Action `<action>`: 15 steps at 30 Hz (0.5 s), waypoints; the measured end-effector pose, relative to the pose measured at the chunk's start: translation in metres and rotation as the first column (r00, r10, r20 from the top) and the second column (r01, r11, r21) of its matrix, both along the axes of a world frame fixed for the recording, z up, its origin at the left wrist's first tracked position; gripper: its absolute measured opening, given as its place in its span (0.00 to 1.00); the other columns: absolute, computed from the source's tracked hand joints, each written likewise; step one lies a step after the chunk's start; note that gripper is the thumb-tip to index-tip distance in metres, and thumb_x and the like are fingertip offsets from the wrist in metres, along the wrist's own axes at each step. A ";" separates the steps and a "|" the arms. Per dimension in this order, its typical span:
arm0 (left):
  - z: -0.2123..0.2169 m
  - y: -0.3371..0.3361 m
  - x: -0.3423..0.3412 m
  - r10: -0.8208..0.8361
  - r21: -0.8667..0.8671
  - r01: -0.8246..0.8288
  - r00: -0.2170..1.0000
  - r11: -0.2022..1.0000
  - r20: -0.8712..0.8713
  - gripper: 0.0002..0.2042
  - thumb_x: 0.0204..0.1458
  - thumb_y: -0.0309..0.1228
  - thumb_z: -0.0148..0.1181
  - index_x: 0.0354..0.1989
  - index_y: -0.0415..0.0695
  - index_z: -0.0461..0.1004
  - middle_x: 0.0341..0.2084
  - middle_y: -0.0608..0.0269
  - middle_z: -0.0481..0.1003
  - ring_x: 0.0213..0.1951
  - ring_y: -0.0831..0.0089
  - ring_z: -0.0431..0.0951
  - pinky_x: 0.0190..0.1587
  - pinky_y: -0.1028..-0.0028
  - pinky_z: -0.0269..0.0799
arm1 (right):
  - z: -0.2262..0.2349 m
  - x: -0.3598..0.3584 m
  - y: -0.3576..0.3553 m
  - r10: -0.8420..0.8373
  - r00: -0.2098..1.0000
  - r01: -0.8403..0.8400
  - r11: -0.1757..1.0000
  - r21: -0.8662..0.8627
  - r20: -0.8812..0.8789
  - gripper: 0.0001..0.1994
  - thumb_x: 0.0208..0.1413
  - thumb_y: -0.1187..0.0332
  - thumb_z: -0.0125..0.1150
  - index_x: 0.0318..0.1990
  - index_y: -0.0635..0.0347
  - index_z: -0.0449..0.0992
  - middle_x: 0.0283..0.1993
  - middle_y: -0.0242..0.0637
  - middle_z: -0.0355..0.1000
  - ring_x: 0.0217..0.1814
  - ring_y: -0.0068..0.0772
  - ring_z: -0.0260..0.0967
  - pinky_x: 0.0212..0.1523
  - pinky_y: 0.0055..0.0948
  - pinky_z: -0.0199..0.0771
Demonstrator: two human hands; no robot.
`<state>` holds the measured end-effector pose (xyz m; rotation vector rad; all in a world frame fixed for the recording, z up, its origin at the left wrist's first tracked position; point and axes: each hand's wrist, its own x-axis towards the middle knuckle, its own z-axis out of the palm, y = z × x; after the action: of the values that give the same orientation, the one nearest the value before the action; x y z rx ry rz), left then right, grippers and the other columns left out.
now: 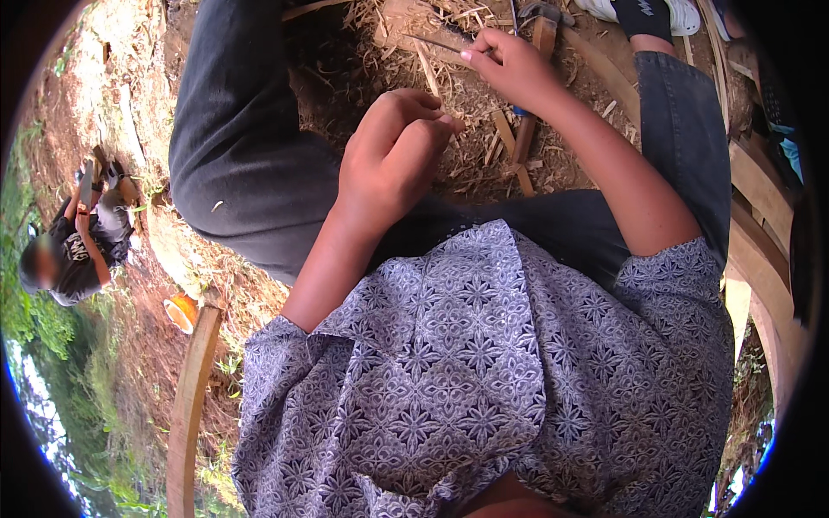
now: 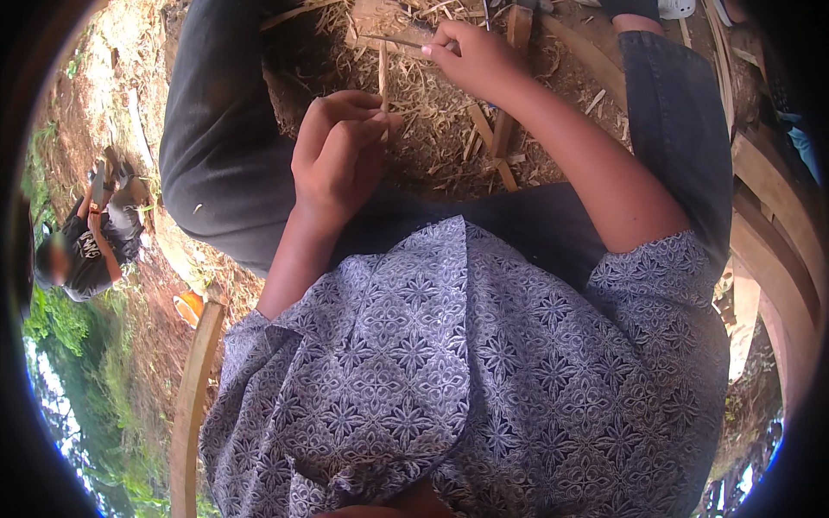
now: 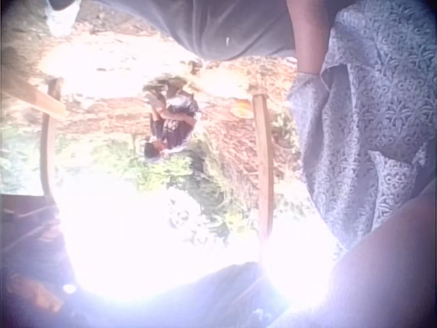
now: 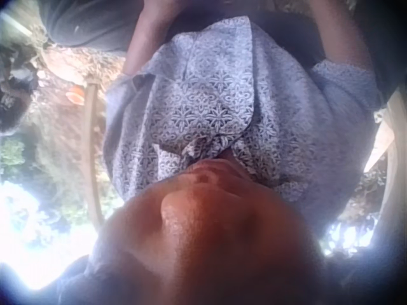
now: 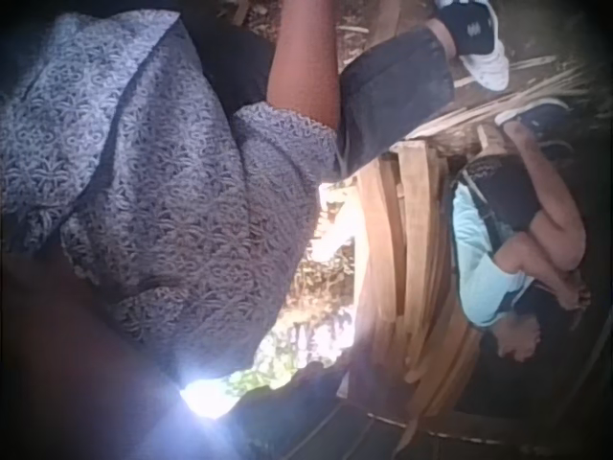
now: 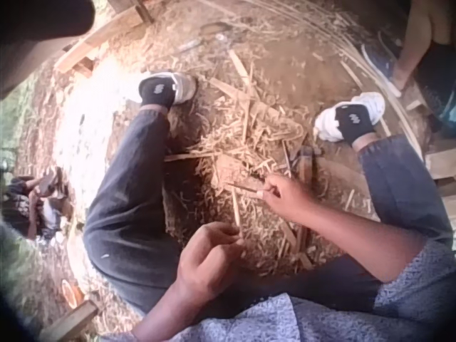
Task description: The person sits on the ground and uses a knife to shave thin strips from a small piece of wood. They hold the wood in their left hand and carefully scrape the blade along its length to produce fine shavings.
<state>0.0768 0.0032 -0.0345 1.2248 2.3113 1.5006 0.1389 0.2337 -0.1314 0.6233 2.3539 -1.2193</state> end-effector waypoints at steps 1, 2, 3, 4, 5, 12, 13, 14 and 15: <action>0.000 0.001 0.000 -0.003 0.002 0.003 1.000 1.000 0.011 0.12 0.42 0.17 0.69 0.36 0.40 0.78 0.35 0.53 0.76 0.40 0.58 0.82 0.38 0.67 0.80 | 0.013 -0.001 -0.002 0.028 1.000 -0.028 0.999 -0.026 -0.010 0.13 0.66 0.55 0.63 0.40 0.55 0.76 0.22 0.26 0.68 0.25 0.19 0.62 0.27 0.31 0.61; -0.001 0.000 -0.001 -0.006 0.008 0.006 1.000 1.000 -0.005 0.12 0.42 0.17 0.69 0.36 0.40 0.78 0.35 0.53 0.76 0.40 0.58 0.82 0.38 0.67 0.80 | 0.021 -0.002 -0.002 0.056 0.998 -0.057 0.997 -0.053 -0.020 0.13 0.67 0.58 0.64 0.39 0.59 0.75 0.21 0.24 0.65 0.23 0.14 0.55 0.24 0.27 0.56; -0.002 -0.001 -0.001 -0.008 0.013 0.008 1.000 1.000 -0.020 0.12 0.42 0.17 0.69 0.36 0.40 0.78 0.35 0.53 0.76 0.40 0.58 0.82 0.38 0.66 0.80 | 0.020 -0.005 0.000 0.091 0.996 -0.090 0.995 -0.053 0.008 0.13 0.66 0.55 0.63 0.40 0.55 0.76 0.21 0.26 0.68 0.24 0.18 0.61 0.26 0.31 0.61; -0.003 0.000 -0.001 -0.011 0.018 0.011 0.999 1.000 -0.035 0.12 0.42 0.17 0.69 0.36 0.40 0.78 0.35 0.52 0.76 0.40 0.58 0.82 0.38 0.66 0.80 | 0.018 -0.009 0.003 0.125 0.991 -0.123 0.991 -0.053 0.038 0.14 0.65 0.51 0.62 0.40 0.52 0.77 0.22 0.28 0.71 0.26 0.22 0.67 0.28 0.35 0.66; -0.002 0.001 -0.001 -0.017 0.014 0.017 1.000 1.000 -0.024 0.11 0.42 0.17 0.69 0.35 0.40 0.78 0.35 0.52 0.76 0.40 0.58 0.82 0.38 0.66 0.80 | 0.018 -0.012 0.005 0.159 0.985 -0.155 0.986 -0.054 0.067 0.15 0.65 0.48 0.61 0.41 0.49 0.78 0.23 0.29 0.74 0.27 0.27 0.74 0.31 0.39 0.72; -0.002 0.002 0.002 -0.003 -0.010 0.003 1.000 1.000 -0.009 0.11 0.43 0.17 0.69 0.35 0.40 0.77 0.35 0.52 0.76 0.40 0.57 0.81 0.38 0.66 0.80 | 0.013 -0.025 -0.006 0.164 0.984 -0.173 0.974 0.145 0.069 0.14 0.66 0.49 0.59 0.42 0.49 0.78 0.24 0.33 0.73 0.26 0.30 0.72 0.30 0.40 0.70; -0.001 0.002 0.001 -0.007 -0.012 0.007 1.000 1.000 -0.004 0.11 0.43 0.17 0.69 0.35 0.40 0.77 0.35 0.52 0.76 0.40 0.57 0.81 0.38 0.66 0.80 | 0.007 -0.026 -0.010 0.136 0.989 -0.143 0.977 0.160 0.054 0.15 0.66 0.50 0.60 0.42 0.51 0.78 0.23 0.33 0.71 0.24 0.30 0.69 0.29 0.38 0.68; -0.001 0.003 0.002 -0.014 -0.009 0.013 1.000 1.000 -0.015 0.11 0.42 0.17 0.69 0.34 0.40 0.77 0.35 0.52 0.77 0.40 0.58 0.81 0.38 0.66 0.80 | 0.000 -0.026 -0.012 0.107 0.994 -0.112 0.978 0.174 0.038 0.15 0.66 0.50 0.61 0.42 0.52 0.77 0.22 0.33 0.70 0.23 0.30 0.67 0.28 0.37 0.65; 0.000 0.004 0.002 -0.021 -0.005 0.020 0.999 1.000 -0.026 0.11 0.42 0.17 0.69 0.34 0.40 0.77 0.35 0.52 0.77 0.39 0.58 0.82 0.37 0.66 0.80 | -0.006 -0.025 -0.012 0.097 0.995 -0.099 0.978 0.185 0.020 0.15 0.66 0.50 0.61 0.42 0.52 0.78 0.22 0.33 0.70 0.23 0.30 0.67 0.28 0.37 0.66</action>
<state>0.0790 0.0068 -0.0349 1.2703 2.3095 1.4811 0.1137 0.2220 -0.1373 0.5626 2.4765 -0.9596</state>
